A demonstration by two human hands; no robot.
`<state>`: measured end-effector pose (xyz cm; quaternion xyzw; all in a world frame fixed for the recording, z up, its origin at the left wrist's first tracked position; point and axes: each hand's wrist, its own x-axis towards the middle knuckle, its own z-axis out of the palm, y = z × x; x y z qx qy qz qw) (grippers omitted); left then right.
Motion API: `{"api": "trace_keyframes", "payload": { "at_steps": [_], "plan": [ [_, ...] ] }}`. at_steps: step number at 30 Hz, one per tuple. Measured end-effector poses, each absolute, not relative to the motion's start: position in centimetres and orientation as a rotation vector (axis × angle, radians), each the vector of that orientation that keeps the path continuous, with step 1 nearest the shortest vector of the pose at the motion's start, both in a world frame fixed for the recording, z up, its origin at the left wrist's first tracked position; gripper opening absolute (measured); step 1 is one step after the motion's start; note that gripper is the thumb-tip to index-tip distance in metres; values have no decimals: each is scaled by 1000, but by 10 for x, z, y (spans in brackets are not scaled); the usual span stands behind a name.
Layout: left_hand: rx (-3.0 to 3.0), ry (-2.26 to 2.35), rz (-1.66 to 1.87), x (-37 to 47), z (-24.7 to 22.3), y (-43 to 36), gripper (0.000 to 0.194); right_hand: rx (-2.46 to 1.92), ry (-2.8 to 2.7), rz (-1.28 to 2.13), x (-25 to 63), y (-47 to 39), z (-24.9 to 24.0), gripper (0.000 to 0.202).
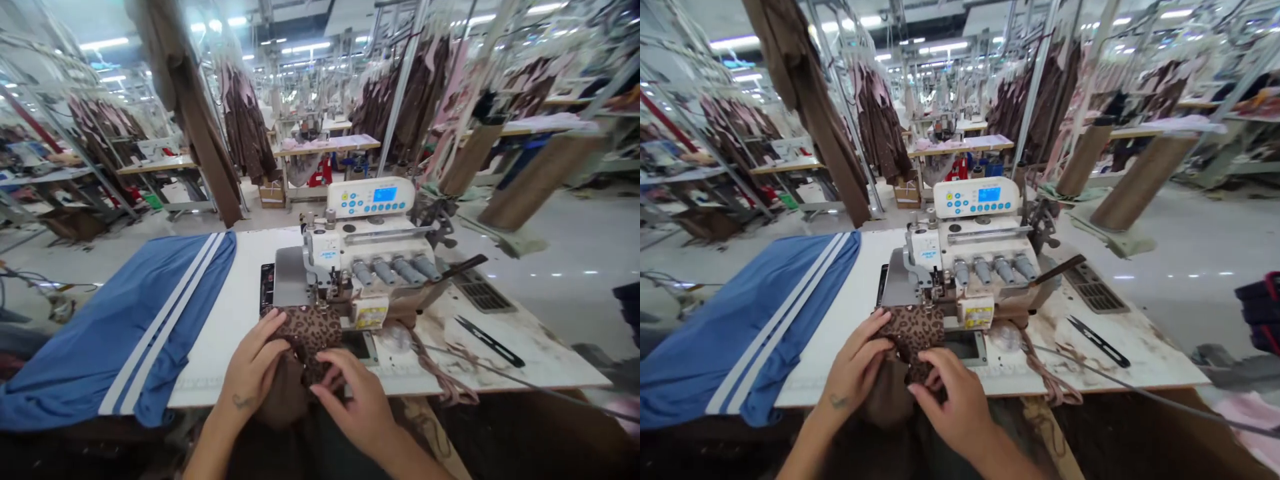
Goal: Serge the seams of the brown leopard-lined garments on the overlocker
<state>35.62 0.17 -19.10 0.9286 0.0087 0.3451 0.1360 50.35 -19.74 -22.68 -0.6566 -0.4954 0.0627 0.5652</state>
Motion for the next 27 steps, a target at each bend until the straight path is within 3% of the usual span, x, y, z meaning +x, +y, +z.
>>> {"api": "trace_keyframes", "payload": {
  "at_steps": [3, 4, 7, 11, 16, 19, 22, 27],
  "plan": [
    [2552, 38, 910, 352, -184, 7, 24, -1650, -1263, 319, 483, -180, -222, 57],
    [2515, 47, 895, 347, -178, 8, 23, -1669, -1281, 394, 476, -173, -221, 53],
    [2397, 69, 991, 332, -156, 7, 22, -1659, -1312, 605, 456, -160, -221, 7],
    [2399, 171, 1043, 352, -132, -6, 12, -1473, -1303, 647, 455, -177, -230, 37],
    [2427, 178, 989, 415, -132, -21, 14, -1553, -941, 303, 488, -205, -232, 36],
    [2437, 149, 971, 424, -141, -18, 16, -1572, -931, 398, 506, -200, -224, 36],
    [2516, 143, 915, 417, -143, -8, 15, -1520, -1079, 521, 515, -194, -223, 47],
    [2592, 196, 768, 413, -135, -7, 15, -1459, -1192, 437, 512, -201, -238, 52]
  ]
}}
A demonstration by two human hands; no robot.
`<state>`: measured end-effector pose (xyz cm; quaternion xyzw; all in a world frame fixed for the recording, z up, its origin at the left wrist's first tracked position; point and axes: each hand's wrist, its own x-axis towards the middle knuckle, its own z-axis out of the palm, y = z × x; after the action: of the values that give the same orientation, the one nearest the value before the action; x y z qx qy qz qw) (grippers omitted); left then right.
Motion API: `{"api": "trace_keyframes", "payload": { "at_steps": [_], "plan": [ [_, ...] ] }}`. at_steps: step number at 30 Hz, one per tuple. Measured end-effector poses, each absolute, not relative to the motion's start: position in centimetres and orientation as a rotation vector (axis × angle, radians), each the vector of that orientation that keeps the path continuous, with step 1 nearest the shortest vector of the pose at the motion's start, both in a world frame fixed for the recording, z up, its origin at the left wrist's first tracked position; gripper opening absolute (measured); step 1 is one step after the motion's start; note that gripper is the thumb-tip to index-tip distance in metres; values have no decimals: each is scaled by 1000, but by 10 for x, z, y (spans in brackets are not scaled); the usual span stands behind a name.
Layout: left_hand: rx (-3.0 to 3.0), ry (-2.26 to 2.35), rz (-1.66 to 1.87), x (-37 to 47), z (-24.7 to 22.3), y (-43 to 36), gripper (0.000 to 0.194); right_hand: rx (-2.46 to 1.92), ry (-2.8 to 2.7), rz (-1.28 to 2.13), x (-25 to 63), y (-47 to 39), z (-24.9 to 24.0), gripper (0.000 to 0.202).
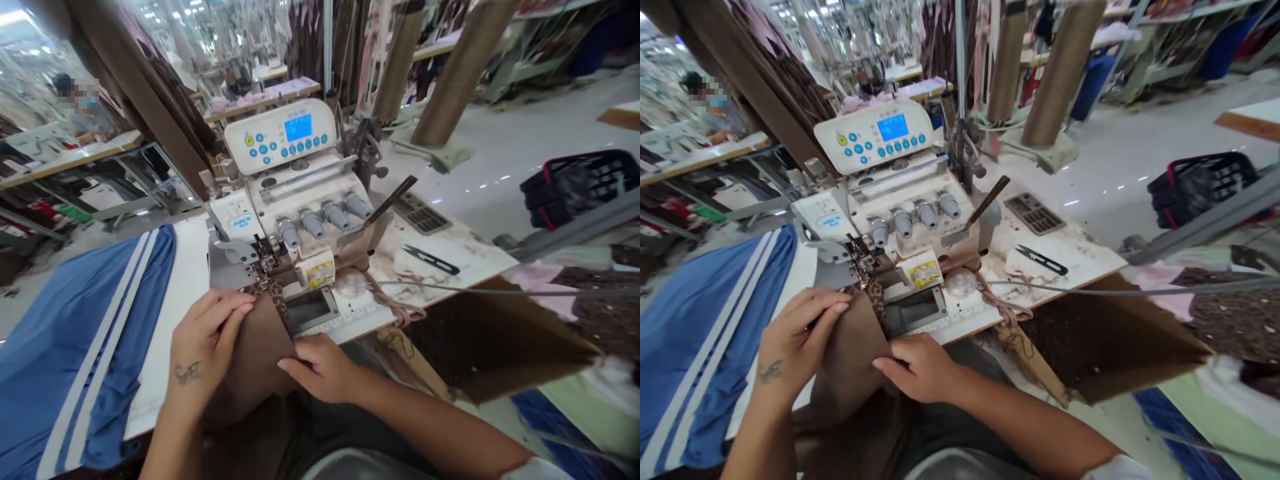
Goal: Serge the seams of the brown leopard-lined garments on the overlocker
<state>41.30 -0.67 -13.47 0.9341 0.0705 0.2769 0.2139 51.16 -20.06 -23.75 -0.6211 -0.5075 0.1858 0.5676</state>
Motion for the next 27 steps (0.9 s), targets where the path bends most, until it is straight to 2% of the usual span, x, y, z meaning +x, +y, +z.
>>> {"api": "trace_keyframes", "payload": {
  "at_steps": [7, 13, 17, 22, 27],
  "plan": [
    [2624, 262, 783, 416, -135, -7, 15, -1479, -1258, 406, 510, -203, -242, 56],
    [2576, 345, 636, 411, -128, 1, 13, -1492, -1291, 322, 507, -200, -247, 62],
    [2583, 460, 716, 419, -129, 4, 12, -1505, -1306, 317, 506, -200, -249, 62],
    [2404, 601, 647, 437, -136, 11, 23, -1468, -1215, 406, 509, -201, -245, 60],
    [2338, 589, 560, 445, -136, 13, 23, -1482, -1105, 487, 510, -202, -240, 58]
  ]
}}
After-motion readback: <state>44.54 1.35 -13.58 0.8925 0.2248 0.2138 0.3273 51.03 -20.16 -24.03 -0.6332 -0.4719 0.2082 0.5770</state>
